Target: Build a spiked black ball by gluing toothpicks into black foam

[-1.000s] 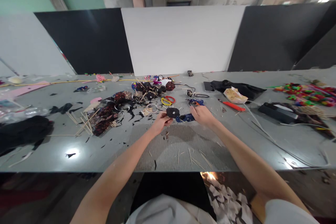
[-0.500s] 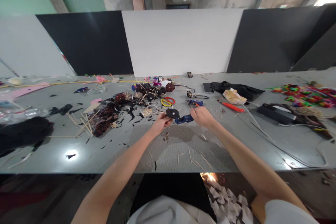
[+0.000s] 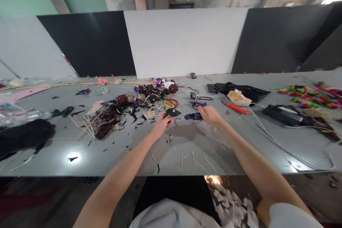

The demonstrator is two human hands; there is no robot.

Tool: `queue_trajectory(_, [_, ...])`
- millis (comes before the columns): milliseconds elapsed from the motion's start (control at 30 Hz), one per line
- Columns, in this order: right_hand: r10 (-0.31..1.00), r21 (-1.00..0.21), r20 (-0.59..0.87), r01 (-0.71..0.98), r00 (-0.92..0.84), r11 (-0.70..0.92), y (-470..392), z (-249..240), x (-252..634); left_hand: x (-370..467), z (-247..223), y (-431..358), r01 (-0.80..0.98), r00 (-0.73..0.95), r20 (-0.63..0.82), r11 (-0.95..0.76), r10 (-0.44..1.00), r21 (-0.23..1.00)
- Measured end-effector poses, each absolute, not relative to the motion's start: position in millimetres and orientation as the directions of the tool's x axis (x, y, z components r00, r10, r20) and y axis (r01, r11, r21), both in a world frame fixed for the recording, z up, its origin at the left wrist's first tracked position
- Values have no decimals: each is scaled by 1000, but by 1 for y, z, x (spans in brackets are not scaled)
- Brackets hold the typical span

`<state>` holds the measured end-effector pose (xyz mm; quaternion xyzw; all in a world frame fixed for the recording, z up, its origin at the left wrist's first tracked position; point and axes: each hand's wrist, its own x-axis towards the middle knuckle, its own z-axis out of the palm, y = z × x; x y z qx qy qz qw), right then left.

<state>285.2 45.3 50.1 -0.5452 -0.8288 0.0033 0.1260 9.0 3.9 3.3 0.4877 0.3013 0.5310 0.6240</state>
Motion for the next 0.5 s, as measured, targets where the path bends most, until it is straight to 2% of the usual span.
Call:
queue_trajectory(267, [921, -128, 199, 923, -334, 363, 48, 47, 285, 8, 0, 7, -363, 164, 185, -115, 969, 925])
queue_trajectory(500, [895, -64, 184, 904, -407, 424, 38, 42, 271, 8, -4, 10, -356, 144, 176, -115, 974, 927])
